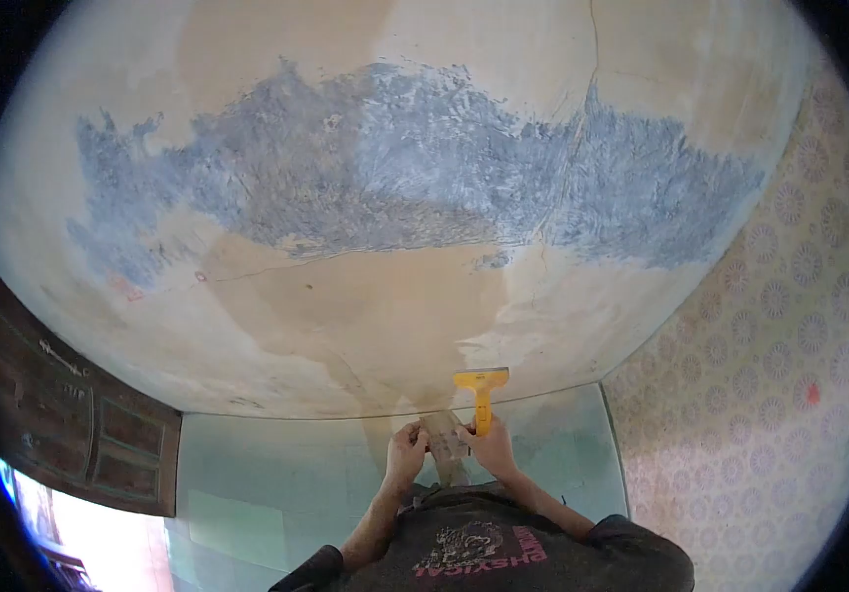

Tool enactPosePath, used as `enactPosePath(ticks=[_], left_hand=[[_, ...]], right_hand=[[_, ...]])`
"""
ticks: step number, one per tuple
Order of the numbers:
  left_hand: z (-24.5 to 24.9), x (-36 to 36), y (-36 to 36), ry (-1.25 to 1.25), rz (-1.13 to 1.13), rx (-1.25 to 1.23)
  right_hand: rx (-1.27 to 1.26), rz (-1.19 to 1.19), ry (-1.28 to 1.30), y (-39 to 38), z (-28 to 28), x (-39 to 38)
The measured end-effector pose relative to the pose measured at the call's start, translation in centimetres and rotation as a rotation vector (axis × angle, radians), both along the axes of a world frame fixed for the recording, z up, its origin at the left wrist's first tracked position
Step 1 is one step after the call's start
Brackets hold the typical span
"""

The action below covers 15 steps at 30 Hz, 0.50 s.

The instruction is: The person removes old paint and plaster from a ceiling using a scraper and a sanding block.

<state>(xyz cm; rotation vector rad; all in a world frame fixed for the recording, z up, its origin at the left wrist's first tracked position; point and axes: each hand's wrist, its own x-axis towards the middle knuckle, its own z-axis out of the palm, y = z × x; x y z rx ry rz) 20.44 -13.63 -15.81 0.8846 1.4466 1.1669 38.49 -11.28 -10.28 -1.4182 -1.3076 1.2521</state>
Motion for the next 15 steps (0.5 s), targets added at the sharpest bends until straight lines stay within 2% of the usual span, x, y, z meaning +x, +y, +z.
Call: enactPosePath(ticks=[3,4,6,7,9,10,12,15], left_hand=[[-3.7,0.5,0.9,-0.032,0.075,-0.059],[-3.3,1.2,1.0,-0.033,0.093,-0.056],[-1.8,2.8,1.6,-0.237,0.166,-0.012],[0.1,2.9,1.6,-0.233,0.182,-0.006],[4.0,3.0,1.8,-0.297,0.046,0.032],[3.4,2.7,1.9,-0.295,0.056,0.038],[2.9,2.0,2.1,-0.208,-0.244,-0.035],[5.4,1.8,1.8,-0.315,-0.181,0.057]], right_hand=[[-0.090,0.047,0.075,-0.5,2.1,-0.6],[-0.088,0.066,0.074,-0.4,1.4,-0.7],[-0.059,0.067,0.094,-0.6,-1.1,-0.8],[-0.055,0.084,0.098,-0.6,-1.8,-0.7],[-0.178,-0.089,0.501,0.1,-2.3,-0.1],[-0.176,-0.078,0.502,0.4,-2.4,0.1],[-0.093,-0.140,0.447,0.6,-2.1,0.4],[-0.092,-0.164,0.314,1.8,-0.5,0.9]])
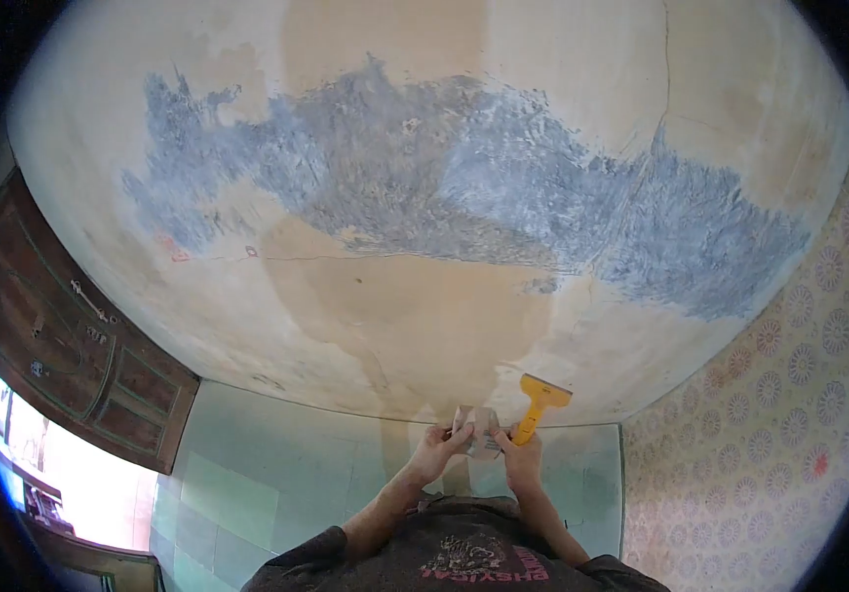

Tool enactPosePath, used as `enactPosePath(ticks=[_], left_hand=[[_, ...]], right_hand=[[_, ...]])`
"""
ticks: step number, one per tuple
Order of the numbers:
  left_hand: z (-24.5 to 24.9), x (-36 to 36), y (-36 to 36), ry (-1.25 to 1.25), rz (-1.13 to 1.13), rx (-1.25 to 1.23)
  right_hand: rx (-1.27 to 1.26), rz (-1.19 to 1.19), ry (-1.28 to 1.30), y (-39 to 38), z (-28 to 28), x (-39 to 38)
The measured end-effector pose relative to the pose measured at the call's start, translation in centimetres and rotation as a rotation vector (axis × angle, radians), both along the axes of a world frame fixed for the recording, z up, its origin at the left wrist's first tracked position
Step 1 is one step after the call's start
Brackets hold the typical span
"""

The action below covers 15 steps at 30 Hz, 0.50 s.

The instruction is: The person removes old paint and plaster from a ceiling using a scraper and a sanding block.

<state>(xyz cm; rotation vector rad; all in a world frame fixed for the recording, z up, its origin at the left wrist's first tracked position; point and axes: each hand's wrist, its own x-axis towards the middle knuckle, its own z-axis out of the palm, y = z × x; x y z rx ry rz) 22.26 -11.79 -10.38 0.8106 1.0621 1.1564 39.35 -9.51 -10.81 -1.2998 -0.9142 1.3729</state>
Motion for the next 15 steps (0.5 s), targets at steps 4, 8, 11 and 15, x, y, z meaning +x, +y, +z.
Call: enactPosePath(ticks=[4,8,11,15], left_hand=[[0.9,-1.2,0.8,-0.015,0.075,-0.059],[0.4,-1.6,2.2,0.645,0.497,0.361],[0.5,-3.1,2.8,1.105,0.374,0.795],[4.2,-3.0,1.1,1.188,0.057,0.953]], right_hand=[[0.089,0.061,-0.077,0.2,1.3,-1.0],[0.192,-0.002,0.024,0.7,3.0,-3.3],[0.198,-0.042,0.115,2.3,2.0,-3.4],[-0.087,0.031,0.189,4.2,3.0,-1.6]])
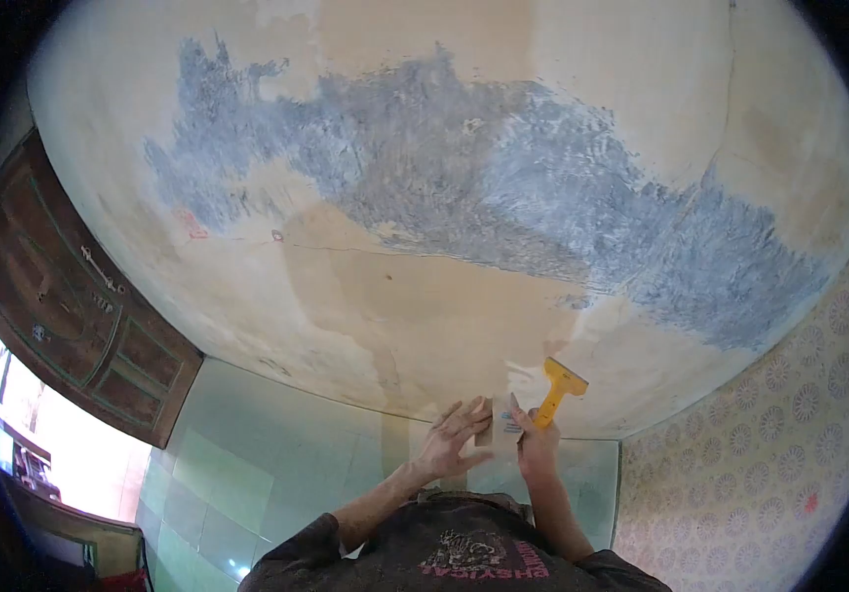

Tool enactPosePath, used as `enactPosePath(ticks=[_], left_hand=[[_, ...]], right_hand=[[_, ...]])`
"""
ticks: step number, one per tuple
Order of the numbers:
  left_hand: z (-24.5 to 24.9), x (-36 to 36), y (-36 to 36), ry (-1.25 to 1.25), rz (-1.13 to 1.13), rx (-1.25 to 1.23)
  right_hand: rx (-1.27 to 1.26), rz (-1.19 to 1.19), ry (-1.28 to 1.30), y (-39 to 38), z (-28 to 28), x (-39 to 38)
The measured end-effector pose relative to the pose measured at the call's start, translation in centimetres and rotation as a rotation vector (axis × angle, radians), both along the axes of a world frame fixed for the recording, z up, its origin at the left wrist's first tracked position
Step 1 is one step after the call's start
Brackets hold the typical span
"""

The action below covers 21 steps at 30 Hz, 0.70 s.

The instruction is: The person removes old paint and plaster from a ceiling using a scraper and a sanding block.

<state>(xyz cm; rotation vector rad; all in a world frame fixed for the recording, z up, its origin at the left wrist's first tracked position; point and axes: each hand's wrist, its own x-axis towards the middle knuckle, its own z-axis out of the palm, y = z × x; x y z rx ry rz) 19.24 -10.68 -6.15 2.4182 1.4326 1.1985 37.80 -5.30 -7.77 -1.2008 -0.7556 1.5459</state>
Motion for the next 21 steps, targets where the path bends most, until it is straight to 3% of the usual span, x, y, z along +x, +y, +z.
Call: enactPosePath(ticks=[4,6,7,9,11,12,13,15,16,17,19,20,21], left_hand=[[-3.0,-1.2,0.8,-0.094,-0.078,-0.035],[-5.5,-2.9,1.4,-0.044,-0.112,-0.263],[-5.0,-3.7,1.8,-0.047,-0.107,-0.263],[-3.2,-6.3,4.2,0.159,-0.036,0.049],[1.3,-9.9,5.4,0.154,0.224,0.177],[4.1,-12.1,6.3,-0.031,0.326,0.324],[2.3,-16.5,8.9,-0.304,0.324,0.424],[14.3,-18.8,8.5,-0.090,0.833,0.654],[18.3,-20.9,9.3,-0.055,0.840,0.894],[20.6,-23.3,9.4,-0.204,0.899,0.720],[26.5,-25.6,11.1,-0.148,0.848,1.003],[27.3,-26.7,12.6,-0.148,0.854,1.009],[27.4,-27.3,14.3,-0.251,0.783,0.792]], right_hand=[[-0.013,0.048,0.090,0.9,-2.1,-0.5],[-0.056,0.138,0.133,0.8,-2.5,-1.6],[-0.057,0.143,0.132,0.7,-1.3,-2.4],[-0.175,0.043,0.167,0.8,1.1,-3.6],[-0.139,0.023,0.186,1.3,0.6,-3.7],[-0.109,-0.002,0.207,1.4,0.2,-3.7],[-0.107,0.003,0.210,1.5,0.1,-3.7],[-0.045,-0.005,0.177,1.5,-0.3,-3.9],[-0.039,-0.001,0.177,1.4,-0.3,-4.3],[-0.044,0.004,0.149,1.3,-0.2,-4.7],[-0.043,0.013,0.119,1.2,-0.8,-5.2],[-0.075,0.006,0.124,1.2,-1.4,-5.6],[-0.111,0.000,0.126,1.0,-1.9,-5.8]])
